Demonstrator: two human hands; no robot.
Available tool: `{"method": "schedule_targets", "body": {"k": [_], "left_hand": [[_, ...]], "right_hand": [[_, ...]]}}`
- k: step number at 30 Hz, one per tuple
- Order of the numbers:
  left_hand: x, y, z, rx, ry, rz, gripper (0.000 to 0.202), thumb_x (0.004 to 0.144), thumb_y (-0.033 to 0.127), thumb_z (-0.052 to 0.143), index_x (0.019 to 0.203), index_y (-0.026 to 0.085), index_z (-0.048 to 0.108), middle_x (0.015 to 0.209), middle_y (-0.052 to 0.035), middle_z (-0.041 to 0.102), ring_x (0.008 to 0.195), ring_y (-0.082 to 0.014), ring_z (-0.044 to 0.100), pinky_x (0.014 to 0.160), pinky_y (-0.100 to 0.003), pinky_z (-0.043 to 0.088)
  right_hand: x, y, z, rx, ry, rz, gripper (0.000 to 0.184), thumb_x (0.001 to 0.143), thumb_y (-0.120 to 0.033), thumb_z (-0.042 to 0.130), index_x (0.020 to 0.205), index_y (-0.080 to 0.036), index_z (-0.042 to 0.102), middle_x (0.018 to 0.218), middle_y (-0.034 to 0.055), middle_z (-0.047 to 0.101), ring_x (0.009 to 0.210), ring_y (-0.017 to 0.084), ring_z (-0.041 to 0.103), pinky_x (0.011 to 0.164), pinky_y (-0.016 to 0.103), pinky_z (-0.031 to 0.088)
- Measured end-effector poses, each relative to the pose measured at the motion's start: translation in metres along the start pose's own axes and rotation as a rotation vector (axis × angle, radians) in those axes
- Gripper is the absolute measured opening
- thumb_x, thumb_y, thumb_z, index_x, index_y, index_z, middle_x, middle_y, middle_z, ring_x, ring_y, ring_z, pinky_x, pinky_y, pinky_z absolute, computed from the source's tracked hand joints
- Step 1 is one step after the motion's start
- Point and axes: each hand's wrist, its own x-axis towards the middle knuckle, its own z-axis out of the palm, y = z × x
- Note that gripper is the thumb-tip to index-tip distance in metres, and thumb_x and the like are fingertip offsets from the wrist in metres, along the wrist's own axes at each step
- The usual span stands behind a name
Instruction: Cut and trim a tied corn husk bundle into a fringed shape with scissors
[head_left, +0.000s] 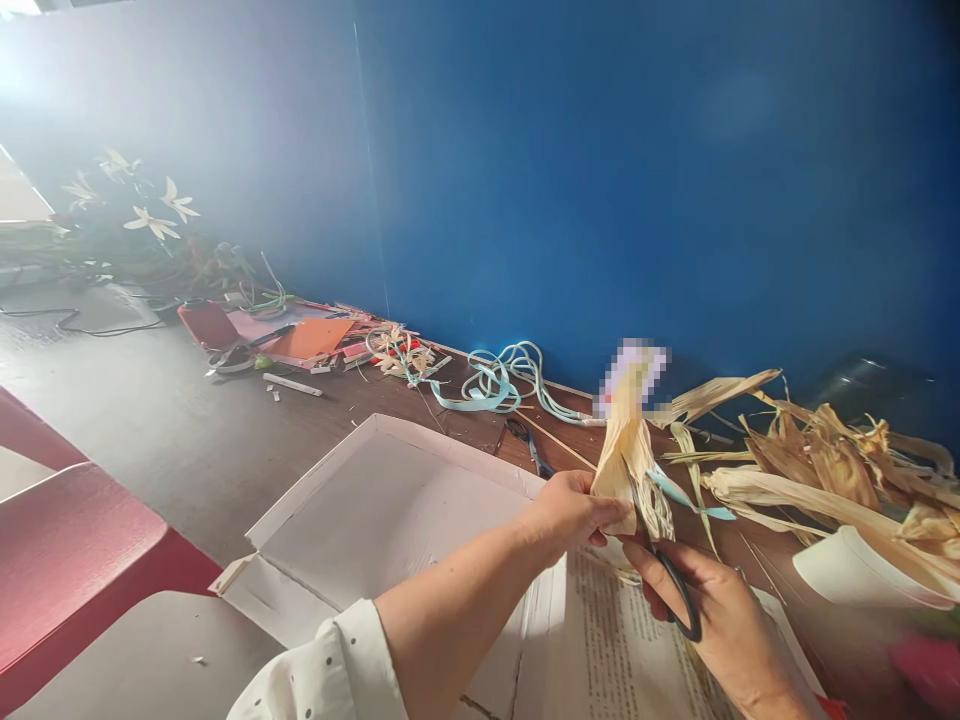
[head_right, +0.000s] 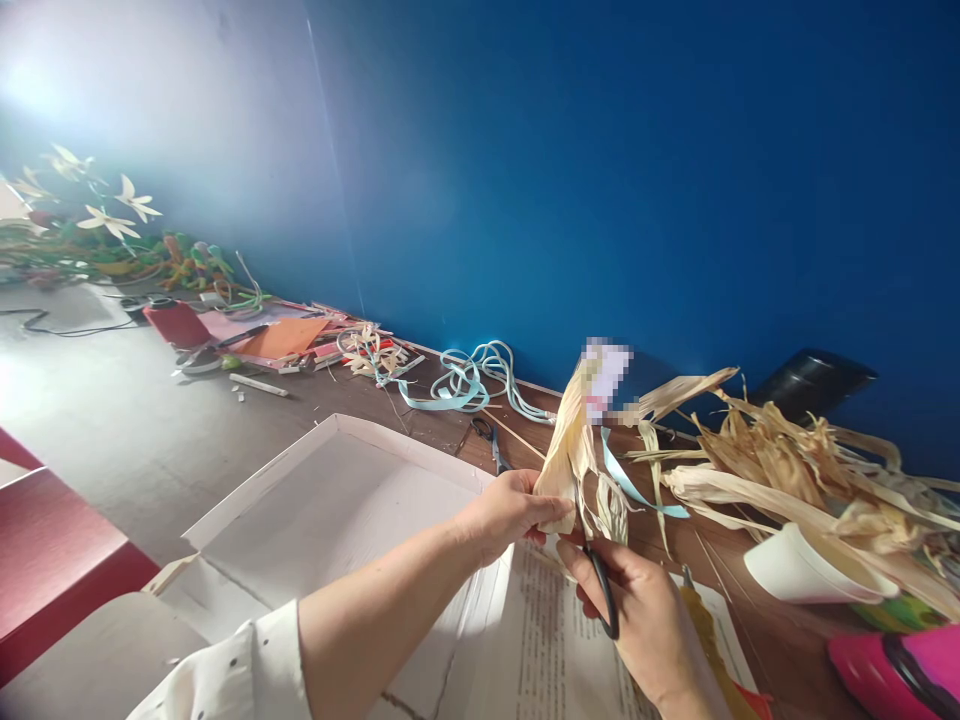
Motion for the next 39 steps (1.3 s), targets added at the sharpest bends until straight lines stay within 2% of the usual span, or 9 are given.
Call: {"method": "schedule_targets", "body": {"k": [7, 14, 25, 32, 39], "left_hand": [[0.0002, 0.0031, -0.0034, 0.002, 0.014, 0.011, 0.025, 0.06, 0.031, 0.07, 0.07, 0.013, 0.056, 0.064, -0.0003, 0.057, 0.054, -0.0081, 0.049, 0.049, -0.02, 0.032], [0.0034, 0.0025, -0.0059, 0.026, 0.043, 0.032, 0.023, 0.063, 0.029, 0.071, 0.07, 0.013, 0.057, 0.06, 0.0025, 0.054, 0.05, -0.0059, 0.044, 0.047, -0.02, 0.03], [0.0031, 0.0029, -0.0054, 0.039, 0.07, 0.033, 0.022, 0.063, 0.027, 0.071, 0.071, 0.013, 0.056, 0.062, 0.0023, 0.054, 0.052, -0.0065, 0.046, 0.049, -0.02, 0.032], [0.0031, 0.0053, -0.0068, 0.047, 0.073, 0.038, 0.022, 0.063, 0.027, 0.071, 0.07, 0.014, 0.055, 0.062, 0.0027, 0.052, 0.052, -0.0063, 0.044, 0.048, -0.02, 0.032], [0.0006, 0.0079, -0.0053, 0.041, 0.069, 0.039, 0.021, 0.064, 0.025, 0.07, 0.069, 0.013, 0.053, 0.06, 0.0035, 0.051, 0.051, -0.0054, 0.043, 0.047, -0.02, 0.031]], "right_hand": [[-0.0015, -0.0054, -0.0012, -0.051, -0.003, -0.032, 0.044, 0.08, -0.064, 0.065, 0.074, -0.02, 0.063, 0.056, -0.0022, 0.047, 0.056, 0.015, 0.042, 0.053, 0.022, 0.033], [-0.0019, -0.005, -0.0037, -0.087, 0.003, -0.052, 0.048, 0.081, -0.065, 0.063, 0.071, -0.019, 0.058, 0.056, -0.0026, 0.045, 0.056, 0.014, 0.041, 0.053, 0.022, 0.032], [-0.0035, -0.0077, -0.0035, -0.113, 0.01, -0.055, 0.052, 0.082, -0.066, 0.061, 0.061, -0.019, 0.054, 0.055, -0.0023, 0.045, 0.056, 0.013, 0.043, 0.054, 0.021, 0.034], [-0.0023, -0.0029, -0.0048, -0.125, -0.006, -0.066, 0.049, 0.083, -0.064, 0.061, 0.065, -0.019, 0.055, 0.055, -0.0029, 0.046, 0.056, 0.014, 0.043, 0.055, 0.022, 0.034], [-0.0044, -0.0088, -0.0027, -0.129, 0.012, -0.094, 0.051, 0.084, -0.065, 0.06, 0.063, -0.019, 0.055, 0.054, -0.0031, 0.045, 0.055, 0.013, 0.042, 0.055, 0.023, 0.032]]}}
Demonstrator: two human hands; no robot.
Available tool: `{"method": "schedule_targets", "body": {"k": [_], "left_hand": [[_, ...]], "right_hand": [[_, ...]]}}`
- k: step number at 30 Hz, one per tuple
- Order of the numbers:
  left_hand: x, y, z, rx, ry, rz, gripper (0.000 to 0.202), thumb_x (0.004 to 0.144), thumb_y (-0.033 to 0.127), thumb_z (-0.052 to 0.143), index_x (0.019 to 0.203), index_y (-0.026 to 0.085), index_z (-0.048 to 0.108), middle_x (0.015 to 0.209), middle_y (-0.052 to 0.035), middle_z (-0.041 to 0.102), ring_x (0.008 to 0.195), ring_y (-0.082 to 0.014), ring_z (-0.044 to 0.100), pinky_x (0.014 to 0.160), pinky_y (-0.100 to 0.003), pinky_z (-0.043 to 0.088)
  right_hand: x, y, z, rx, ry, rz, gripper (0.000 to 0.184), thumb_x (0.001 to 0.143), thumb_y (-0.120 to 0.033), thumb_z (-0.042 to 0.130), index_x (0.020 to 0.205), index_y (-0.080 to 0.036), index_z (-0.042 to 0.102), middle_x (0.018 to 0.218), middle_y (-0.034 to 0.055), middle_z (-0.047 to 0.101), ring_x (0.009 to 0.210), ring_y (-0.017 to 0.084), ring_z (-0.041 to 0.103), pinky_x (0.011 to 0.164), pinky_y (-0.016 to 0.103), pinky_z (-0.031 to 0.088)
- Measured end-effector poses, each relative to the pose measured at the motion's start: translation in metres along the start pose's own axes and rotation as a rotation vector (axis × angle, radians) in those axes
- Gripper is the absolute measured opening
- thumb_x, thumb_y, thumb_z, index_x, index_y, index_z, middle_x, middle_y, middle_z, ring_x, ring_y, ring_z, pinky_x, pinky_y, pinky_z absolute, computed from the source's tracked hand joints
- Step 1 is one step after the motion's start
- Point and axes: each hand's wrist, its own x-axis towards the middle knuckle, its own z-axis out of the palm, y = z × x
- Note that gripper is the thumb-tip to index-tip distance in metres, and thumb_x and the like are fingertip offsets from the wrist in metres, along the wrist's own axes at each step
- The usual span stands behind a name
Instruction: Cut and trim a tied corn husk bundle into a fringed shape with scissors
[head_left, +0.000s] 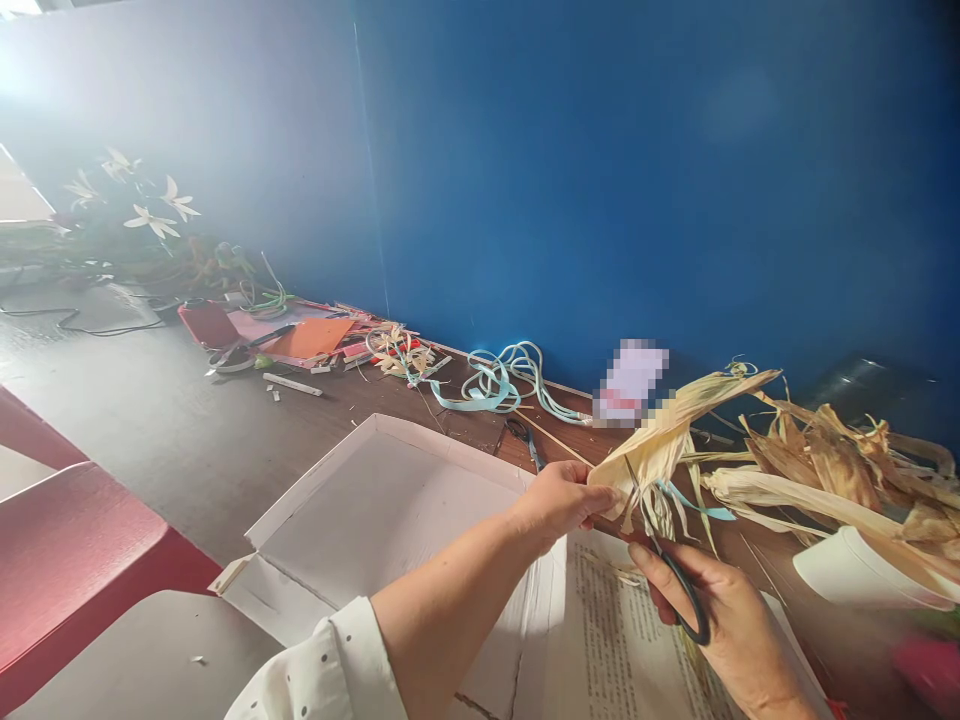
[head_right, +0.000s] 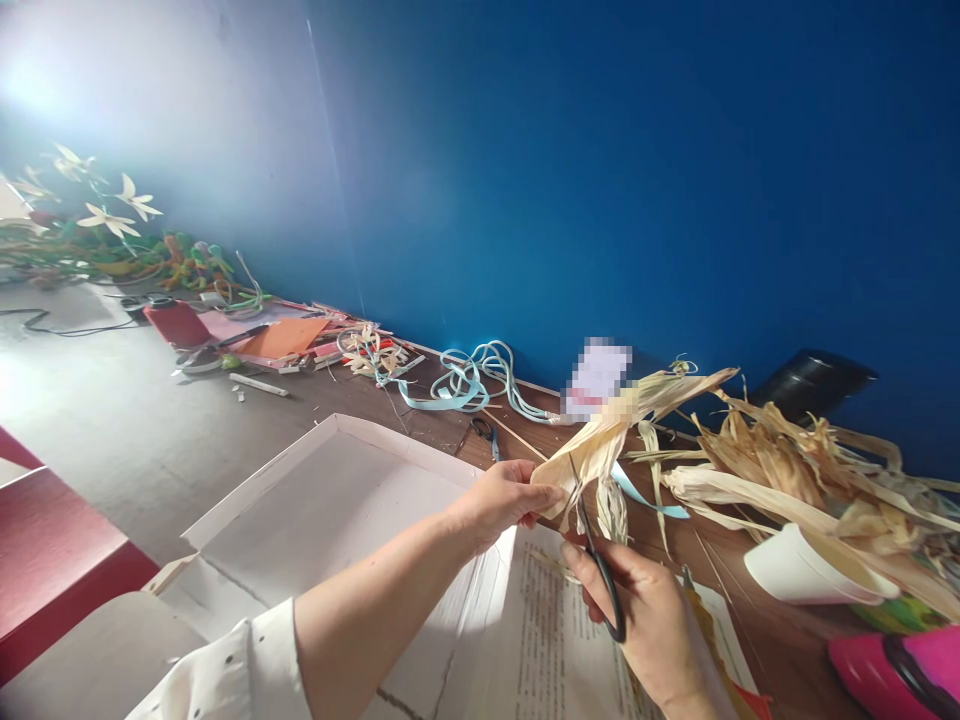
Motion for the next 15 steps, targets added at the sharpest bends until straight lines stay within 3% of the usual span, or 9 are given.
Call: {"method": "schedule_targets", "body": {"k": [15], "left_hand": [[-0.0002, -0.0031, -0.0034, 0.118, -0.018, -0.002, 0.024, 0.065, 0.032, 0.069, 0.071, 0.016, 0.053, 0.059, 0.0051, 0.046, 0.051, -0.0056, 0.036, 0.048, -0.021, 0.025]], "right_hand": [[0.0018, 0.0028, -0.0009, -0.01, -0.005, 0.009, 0.05, 0.084, -0.065, 0.061, 0.064, -0.019, 0.058, 0.054, -0.0024, 0.044, 0.055, 0.014, 0.041, 0.055, 0.024, 0.032]]}}
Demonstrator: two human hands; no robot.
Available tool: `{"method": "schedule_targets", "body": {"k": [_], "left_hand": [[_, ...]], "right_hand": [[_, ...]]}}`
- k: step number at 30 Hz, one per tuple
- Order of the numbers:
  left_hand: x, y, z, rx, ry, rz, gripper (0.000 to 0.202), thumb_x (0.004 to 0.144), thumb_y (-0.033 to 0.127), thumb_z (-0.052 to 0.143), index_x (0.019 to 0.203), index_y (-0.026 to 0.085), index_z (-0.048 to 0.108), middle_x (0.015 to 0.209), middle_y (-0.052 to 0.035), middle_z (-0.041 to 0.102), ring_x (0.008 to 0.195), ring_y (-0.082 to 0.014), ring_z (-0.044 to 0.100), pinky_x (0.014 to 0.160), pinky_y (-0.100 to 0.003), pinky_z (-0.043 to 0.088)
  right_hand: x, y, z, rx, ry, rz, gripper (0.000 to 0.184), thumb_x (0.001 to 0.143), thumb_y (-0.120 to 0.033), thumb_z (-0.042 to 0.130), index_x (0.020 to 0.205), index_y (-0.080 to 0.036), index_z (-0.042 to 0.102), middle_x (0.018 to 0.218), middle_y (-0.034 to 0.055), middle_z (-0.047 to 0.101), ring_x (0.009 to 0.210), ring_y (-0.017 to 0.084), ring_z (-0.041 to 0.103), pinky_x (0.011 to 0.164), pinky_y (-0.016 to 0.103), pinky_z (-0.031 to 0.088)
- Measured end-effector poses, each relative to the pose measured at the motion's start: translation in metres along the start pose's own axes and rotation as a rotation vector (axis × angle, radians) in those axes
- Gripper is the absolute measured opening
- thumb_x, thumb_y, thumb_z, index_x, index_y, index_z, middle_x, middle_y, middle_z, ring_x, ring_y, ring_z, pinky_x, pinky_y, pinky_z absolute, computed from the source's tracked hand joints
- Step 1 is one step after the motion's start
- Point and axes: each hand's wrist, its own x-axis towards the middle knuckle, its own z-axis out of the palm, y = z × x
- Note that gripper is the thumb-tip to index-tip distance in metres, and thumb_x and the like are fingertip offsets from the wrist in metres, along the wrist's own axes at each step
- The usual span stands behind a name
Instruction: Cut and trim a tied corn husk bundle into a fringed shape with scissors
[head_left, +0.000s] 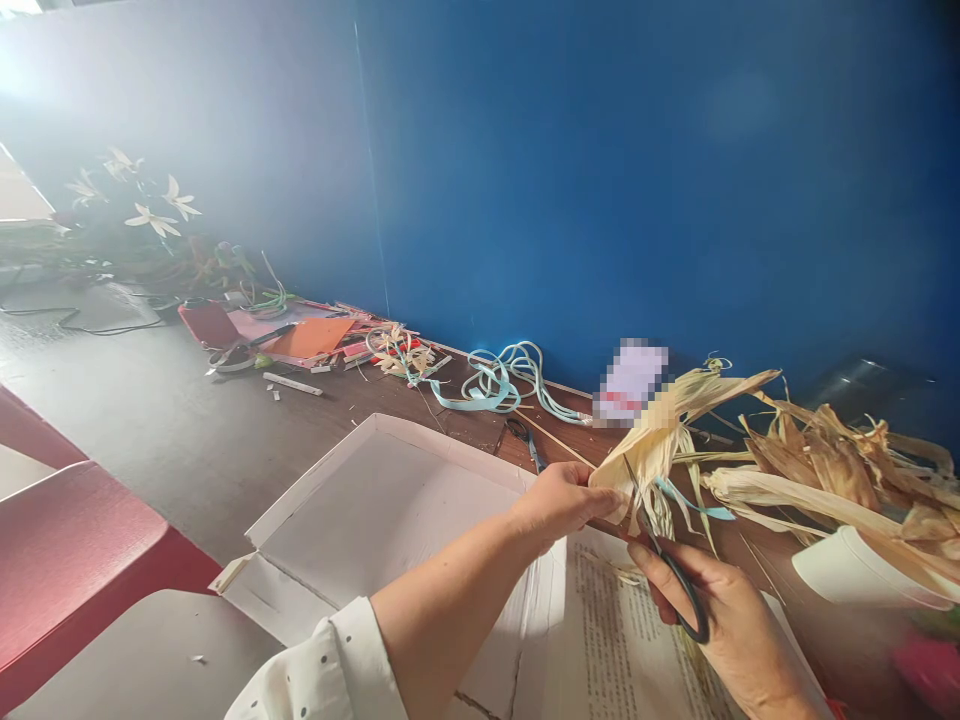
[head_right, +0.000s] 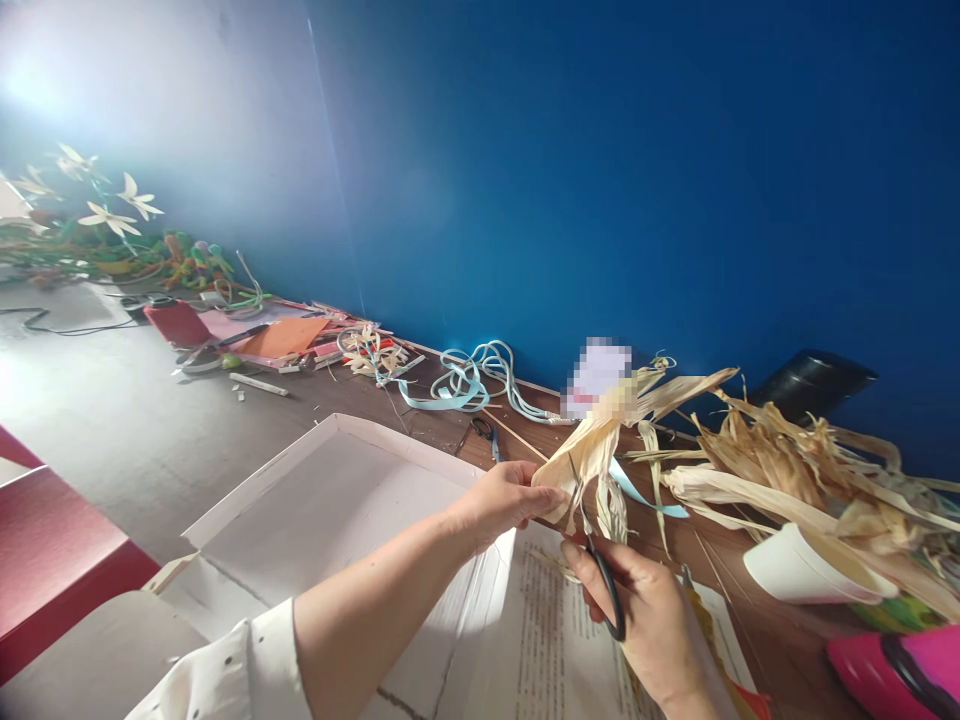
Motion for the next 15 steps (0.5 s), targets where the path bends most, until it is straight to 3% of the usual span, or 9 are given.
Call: {"method": "schedule_targets", "body": {"k": [9, 15], "left_hand": [[0.0017, -0.0008, -0.0016, 0.04, 0.011, -0.011, 0.02, 0.065, 0.031, 0.067, 0.071, 0.016, 0.055, 0.058, 0.0047, 0.046, 0.05, -0.0063, 0.036, 0.046, -0.021, 0.025], [0.0018, 0.0004, -0.0017, 0.04, 0.036, -0.01, 0.02, 0.065, 0.03, 0.067, 0.069, 0.016, 0.053, 0.057, 0.0044, 0.045, 0.049, -0.0065, 0.037, 0.045, -0.021, 0.025]], "right_hand": [[0.0003, 0.0025, -0.0001, 0.008, -0.011, 0.003, 0.048, 0.083, -0.065, 0.062, 0.069, -0.019, 0.06, 0.054, -0.0027, 0.045, 0.055, 0.014, 0.041, 0.054, 0.024, 0.032], [-0.0005, 0.0006, 0.0013, 0.013, 0.026, 0.017, 0.045, 0.081, -0.066, 0.063, 0.083, -0.02, 0.064, 0.054, -0.0031, 0.045, 0.054, 0.015, 0.042, 0.053, 0.025, 0.032]]}}
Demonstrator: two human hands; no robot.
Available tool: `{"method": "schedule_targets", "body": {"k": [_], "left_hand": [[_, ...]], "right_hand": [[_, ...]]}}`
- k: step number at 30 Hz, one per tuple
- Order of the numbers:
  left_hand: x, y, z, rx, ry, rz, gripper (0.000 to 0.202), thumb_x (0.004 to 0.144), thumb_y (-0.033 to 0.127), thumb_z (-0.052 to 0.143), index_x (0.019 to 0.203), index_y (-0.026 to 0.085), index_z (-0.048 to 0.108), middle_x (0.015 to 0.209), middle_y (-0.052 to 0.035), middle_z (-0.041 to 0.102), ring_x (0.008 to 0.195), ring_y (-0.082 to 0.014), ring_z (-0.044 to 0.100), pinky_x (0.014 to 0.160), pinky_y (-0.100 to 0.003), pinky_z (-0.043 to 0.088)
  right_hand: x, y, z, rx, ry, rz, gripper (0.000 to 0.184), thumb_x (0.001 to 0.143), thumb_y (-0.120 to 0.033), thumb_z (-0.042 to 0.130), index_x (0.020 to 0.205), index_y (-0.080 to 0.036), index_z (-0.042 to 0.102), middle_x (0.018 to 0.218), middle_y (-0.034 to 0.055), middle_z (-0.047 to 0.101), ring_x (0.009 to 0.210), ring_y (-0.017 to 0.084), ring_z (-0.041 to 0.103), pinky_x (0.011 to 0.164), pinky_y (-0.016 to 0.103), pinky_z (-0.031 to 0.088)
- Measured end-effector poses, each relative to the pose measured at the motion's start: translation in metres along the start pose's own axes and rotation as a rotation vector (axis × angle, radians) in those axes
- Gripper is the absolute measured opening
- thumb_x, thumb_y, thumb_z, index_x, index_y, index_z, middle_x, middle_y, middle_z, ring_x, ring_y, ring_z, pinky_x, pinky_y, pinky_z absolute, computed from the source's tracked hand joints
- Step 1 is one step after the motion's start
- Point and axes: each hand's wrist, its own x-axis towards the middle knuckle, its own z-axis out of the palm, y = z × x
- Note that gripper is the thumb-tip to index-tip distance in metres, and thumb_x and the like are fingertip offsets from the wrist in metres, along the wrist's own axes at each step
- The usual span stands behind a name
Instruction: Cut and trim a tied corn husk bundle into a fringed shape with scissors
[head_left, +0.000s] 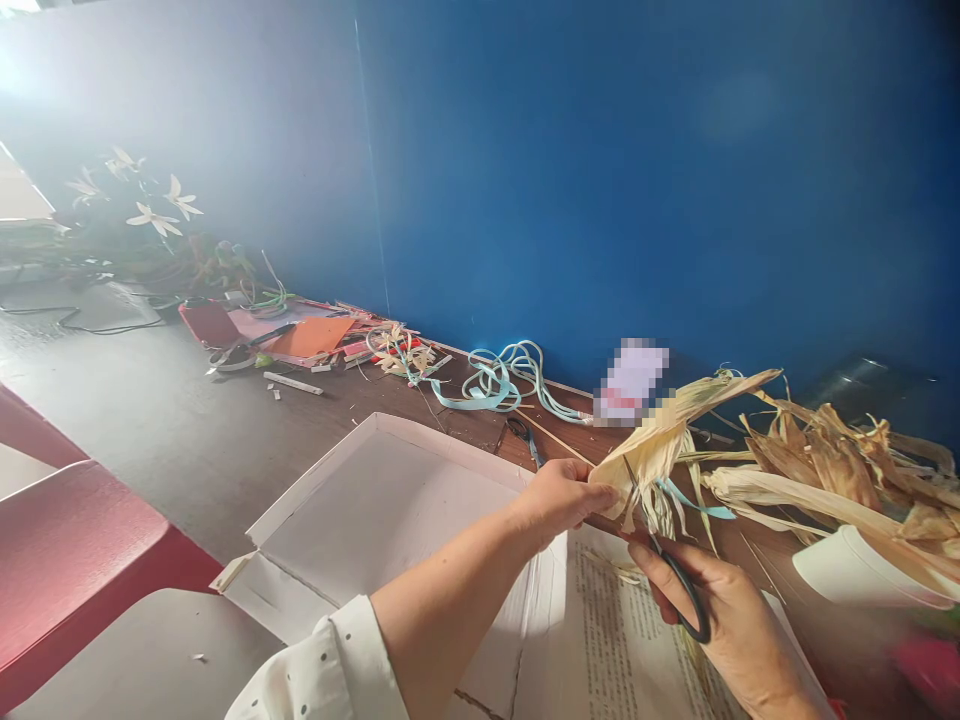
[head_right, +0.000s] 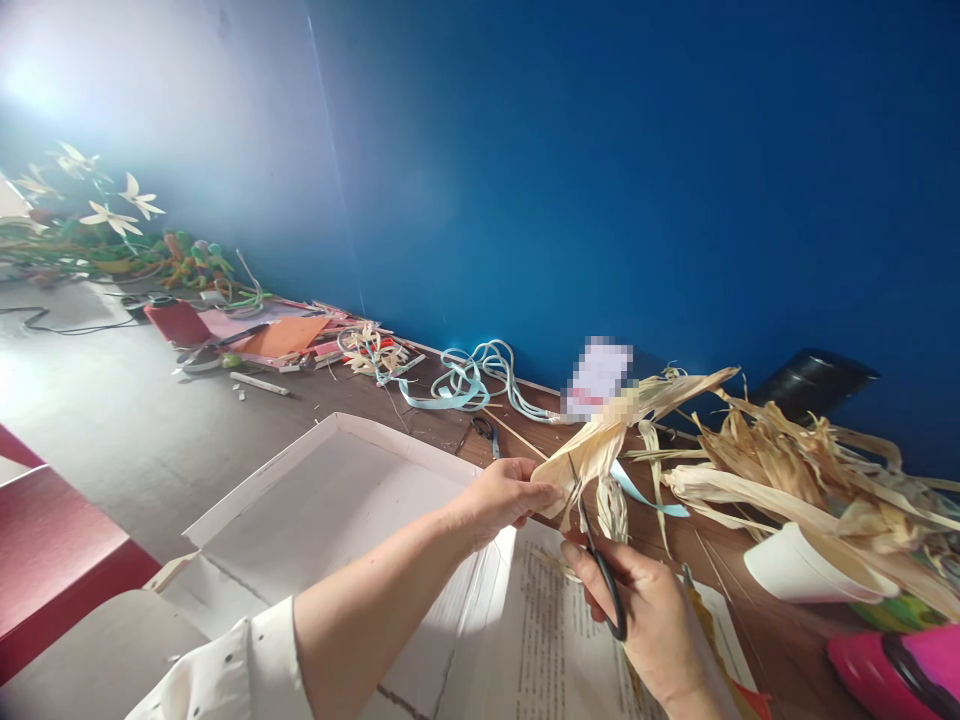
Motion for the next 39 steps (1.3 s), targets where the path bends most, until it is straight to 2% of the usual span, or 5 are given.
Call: {"method": "schedule_targets", "body": {"k": [6, 12, 21, 30, 39], "left_hand": [[-0.0001, 0.0023, 0.0004, -0.029, 0.004, -0.014, 0.02, 0.065, 0.03, 0.068, 0.07, 0.016, 0.054, 0.057, 0.0045, 0.045, 0.048, -0.0062, 0.035, 0.045, -0.021, 0.023], [-0.0007, 0.0041, -0.0025, -0.015, -0.022, -0.028, 0.022, 0.065, 0.031, 0.07, 0.07, 0.016, 0.054, 0.058, 0.0041, 0.047, 0.049, -0.0063, 0.037, 0.045, -0.021, 0.024], [-0.0037, 0.0077, -0.001, -0.039, -0.073, -0.044, 0.016, 0.065, 0.023, 0.067, 0.067, 0.017, 0.052, 0.055, 0.005, 0.046, 0.047, -0.006, 0.038, 0.041, -0.018, 0.027], [-0.0035, 0.0053, 0.0024, -0.087, -0.067, -0.093, 0.016, 0.063, 0.019, 0.068, 0.062, 0.016, 0.052, 0.051, 0.0029, 0.05, 0.046, -0.0076, 0.045, 0.042, -0.017, 0.037], [-0.0029, 0.0077, 0.0025, -0.096, -0.086, -0.083, 0.008, 0.064, 0.012, 0.064, 0.066, 0.013, 0.056, 0.053, 0.0026, 0.05, 0.049, -0.0081, 0.047, 0.043, -0.018, 0.045]], "right_hand": [[0.0, -0.0008, -0.0011, 0.008, -0.005, -0.006, 0.046, 0.08, -0.065, 0.063, 0.084, -0.019, 0.065, 0.054, -0.0032, 0.044, 0.054, 0.015, 0.041, 0.052, 0.024, 0.032], [0.0012, 0.0007, -0.0025, 0.005, -0.021, 0.001, 0.047, 0.08, -0.064, 0.064, 0.068, -0.019, 0.058, 0.053, -0.0024, 0.045, 0.054, 0.014, 0.042, 0.053, 0.024, 0.033], [0.0025, 0.0046, -0.0023, 0.027, -0.011, -0.009, 0.041, 0.081, -0.061, 0.064, 0.087, -0.02, 0.066, 0.054, -0.0028, 0.046, 0.055, 0.016, 0.041, 0.054, 0.025, 0.032], [0.0031, 0.0043, -0.0027, 0.049, -0.049, 0.016, 0.046, 0.081, -0.061, 0.065, 0.064, -0.019, 0.057, 0.056, -0.002, 0.048, 0.058, 0.014, 0.042, 0.055, 0.023, 0.033], [0.0037, 0.0041, -0.0023, 0.068, -0.008, 0.009, 0.042, 0.081, -0.059, 0.065, 0.071, -0.019, 0.06, 0.055, -0.0027, 0.048, 0.056, 0.014, 0.042, 0.054, 0.022, 0.033]]}}
